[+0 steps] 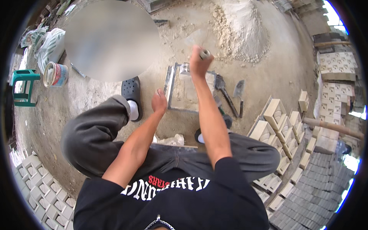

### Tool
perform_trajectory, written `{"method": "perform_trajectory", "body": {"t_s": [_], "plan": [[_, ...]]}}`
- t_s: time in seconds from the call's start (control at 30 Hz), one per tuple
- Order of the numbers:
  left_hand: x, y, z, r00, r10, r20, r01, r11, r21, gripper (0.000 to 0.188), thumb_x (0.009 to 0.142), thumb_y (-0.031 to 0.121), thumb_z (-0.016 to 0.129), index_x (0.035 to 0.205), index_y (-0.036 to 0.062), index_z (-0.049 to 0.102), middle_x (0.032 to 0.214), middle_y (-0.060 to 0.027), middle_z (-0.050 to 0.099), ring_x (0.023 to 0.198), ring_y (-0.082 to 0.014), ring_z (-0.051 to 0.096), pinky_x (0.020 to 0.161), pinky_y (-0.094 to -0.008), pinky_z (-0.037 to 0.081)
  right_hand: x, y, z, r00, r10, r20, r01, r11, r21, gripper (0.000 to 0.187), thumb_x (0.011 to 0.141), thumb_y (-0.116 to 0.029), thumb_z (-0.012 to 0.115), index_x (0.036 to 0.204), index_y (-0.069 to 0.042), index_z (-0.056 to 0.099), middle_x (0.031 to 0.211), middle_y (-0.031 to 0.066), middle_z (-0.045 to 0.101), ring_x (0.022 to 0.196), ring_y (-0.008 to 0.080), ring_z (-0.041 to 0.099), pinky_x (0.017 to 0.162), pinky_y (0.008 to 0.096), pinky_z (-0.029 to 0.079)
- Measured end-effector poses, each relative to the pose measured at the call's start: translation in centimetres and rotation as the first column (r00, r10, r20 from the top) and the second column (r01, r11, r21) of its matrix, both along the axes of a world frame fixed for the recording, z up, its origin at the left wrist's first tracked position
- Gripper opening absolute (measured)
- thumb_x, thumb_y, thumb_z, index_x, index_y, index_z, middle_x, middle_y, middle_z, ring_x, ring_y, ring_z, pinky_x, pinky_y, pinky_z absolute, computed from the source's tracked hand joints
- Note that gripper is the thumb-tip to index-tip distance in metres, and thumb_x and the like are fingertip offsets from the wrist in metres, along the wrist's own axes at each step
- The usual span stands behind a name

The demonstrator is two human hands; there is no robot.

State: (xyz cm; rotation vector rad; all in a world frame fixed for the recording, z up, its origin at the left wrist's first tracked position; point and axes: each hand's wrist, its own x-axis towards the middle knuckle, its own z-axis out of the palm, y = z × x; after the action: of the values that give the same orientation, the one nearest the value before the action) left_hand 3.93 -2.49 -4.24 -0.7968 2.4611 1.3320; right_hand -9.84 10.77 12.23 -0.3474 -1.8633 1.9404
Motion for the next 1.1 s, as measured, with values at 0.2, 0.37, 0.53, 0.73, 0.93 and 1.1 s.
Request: {"method": "perform_trajectory", "body": {"t_s": [0.2,0.37,0.53,0.73,0.93,1.1], "plan": [[-0.9,0.6,-0.1,0.999,-0.035,0.008,0.035,0.999,-0.029,0.047,0.1,0.039,0.033,0.119,0.0064,0.06,0.11,-0.0226,0.066,0.101,-0.0431,0.062,0.086,-0.0514,0.047,-2.9,1.0,-2.6,0.993,0.108,0.045,-0.111,0.991,0.076,0.035,0.086,-0.014,0.056,0.056,-0.004,0.04,0.053,-0.005,0.039,0.053,0.0045,0.039,0.046,0.031,0.028],[-0.1,1.2,-0.1,0.994,-0.111,-0.002,0.111,0.994,-0.004,0.047,0.101,0.04,0.032,0.115,0.006,0.061,0.109,-0.0226,0.066,0.101,-0.0428,0.061,0.085,-0.0509,0.047,-1.6,2.4,-2.8,0.995,0.103,0.015,-0.104,0.98,0.17,0.036,0.085,-0.017,0.058,0.054,-0.004,0.044,0.052,-0.0049,0.044,0.053,0.0039,0.043,0.046,0.0313,0.031],[-0.4,0.6,1.6,0.99,-0.077,-0.122,0.071,0.996,-0.051,0.049,0.1,0.041,0.039,0.124,0.0019,0.057,0.113,-0.0232,0.064,0.108,-0.0415,0.06,0.092,-0.0465,0.046,0.6,5.1,0.5,0.995,-0.038,-0.092,0.025,0.99,-0.141,0.037,0.086,-0.016,0.061,0.052,-0.011,0.046,0.051,-0.0044,0.047,0.041,0.0054,0.04,0.039,0.0258,0.028],[1.0,2.4,2.4,0.69,-0.671,-0.272,0.512,0.717,-0.473,0.106,0.085,0.061,0.061,0.15,-0.0084,0.014,0.152,-0.0289,0.026,0.135,-0.0417,0.037,0.109,-0.0455,0.035,1.5,8.8,0.1,0.999,-0.02,-0.039,0.013,0.986,-0.167,0.036,0.087,-0.014,0.059,0.053,-0.01,0.047,0.05,-0.004,0.045,0.042,0.0071,0.044,0.04,0.0262,0.03],[0.3,1.7,4.5,0.577,-0.802,-0.156,0.639,0.562,-0.525,0.141,0.06,0.077,0.072,0.148,-0.0137,0.011,0.152,-0.0335,0.02,0.132,-0.0444,0.039,0.107,-0.0448,0.037,0.0,11.3,0.0,0.997,-0.069,-0.019,0.069,0.998,0.013,0.033,0.086,-0.015,0.059,0.055,-0.01,0.049,0.05,-0.004,0.048,0.045,0.0064,0.045,0.041,0.0272,0.033],[0.9,1.5,5.4,0.551,-0.831,-0.075,0.693,0.506,-0.514,0.15,0.052,0.077,0.077,0.147,-0.0159,0.007,0.151,-0.0345,0.02,0.129,-0.0455,0.041,0.107,-0.0459,0.037,-0.6,11.9,-2.2,0.997,-0.068,0.037,0.065,0.995,0.074,0.035,0.085,-0.016,0.061,0.054,-0.007,0.047,0.051,-0.0051,0.044,0.048,0.006,0.044,0.044,0.0293,0.031]]}}
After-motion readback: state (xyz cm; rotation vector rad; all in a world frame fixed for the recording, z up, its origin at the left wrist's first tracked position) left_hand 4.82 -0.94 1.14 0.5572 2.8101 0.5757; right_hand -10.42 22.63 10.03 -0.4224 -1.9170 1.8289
